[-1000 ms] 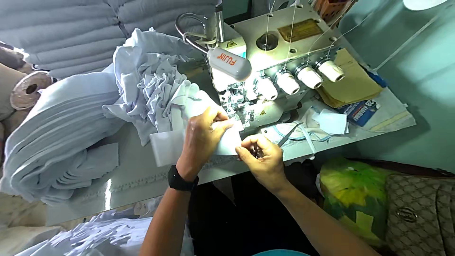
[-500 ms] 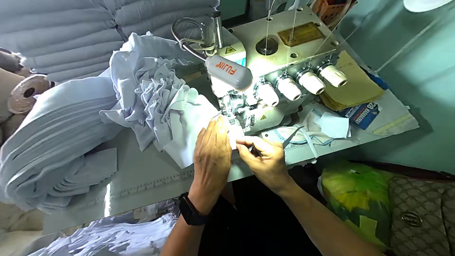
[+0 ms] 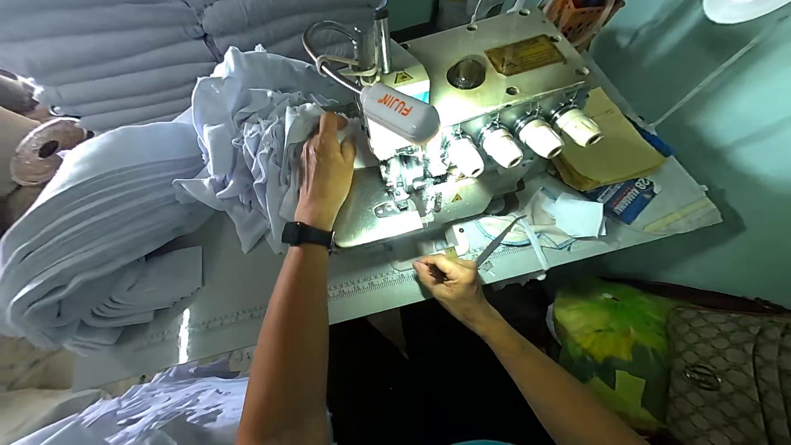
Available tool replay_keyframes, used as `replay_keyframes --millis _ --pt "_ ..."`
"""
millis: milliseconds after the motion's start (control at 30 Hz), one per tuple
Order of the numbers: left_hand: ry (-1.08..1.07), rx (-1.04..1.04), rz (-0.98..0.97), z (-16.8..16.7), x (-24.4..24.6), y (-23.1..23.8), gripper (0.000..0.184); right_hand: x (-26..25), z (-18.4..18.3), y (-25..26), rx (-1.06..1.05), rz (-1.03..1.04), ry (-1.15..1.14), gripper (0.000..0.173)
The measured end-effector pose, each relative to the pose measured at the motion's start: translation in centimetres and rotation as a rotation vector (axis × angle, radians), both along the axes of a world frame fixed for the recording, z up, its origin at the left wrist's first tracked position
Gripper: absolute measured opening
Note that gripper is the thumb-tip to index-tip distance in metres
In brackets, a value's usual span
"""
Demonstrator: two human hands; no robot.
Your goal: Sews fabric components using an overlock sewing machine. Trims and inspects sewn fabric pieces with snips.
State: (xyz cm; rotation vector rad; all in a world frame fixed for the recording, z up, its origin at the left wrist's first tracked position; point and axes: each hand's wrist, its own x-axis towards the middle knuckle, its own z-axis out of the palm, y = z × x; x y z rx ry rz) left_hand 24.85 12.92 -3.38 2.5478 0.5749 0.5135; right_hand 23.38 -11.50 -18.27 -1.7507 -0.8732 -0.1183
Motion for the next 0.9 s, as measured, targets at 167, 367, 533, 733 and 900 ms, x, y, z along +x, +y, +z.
replay_keyframes --millis 167,367,533,733,900 --pt "0.034 -0.049 0.171 0.6 -2.7 -1.6 0.043 1.1 1.8 -1.3 -0.017 0.104 0.157 0.034" --pt "-0.158 -0.243 0.206 -1.6 -11.2 -4.3 0.028 3.2 9.6 1.1 -0.173 0.041 -0.273 0.037" --pt "-0.348 -0.424 0.196 -1.1 -12.0 -7.5 0.016 2.1 12.9 5.2 -0.465 -0.154 -0.539 0.023" --pt "-0.293 -0.863 -0.195 -1.4 -15.6 -9.6 0.007 2.6 13.5 3.1 -0.308 0.066 -0.277 0.022" --pt "-0.239 -1.139 -0.157 -4.2 -23.2 -11.2 0.029 1.9 11.4 -0.8 -0.171 0.453 0.359 0.017"
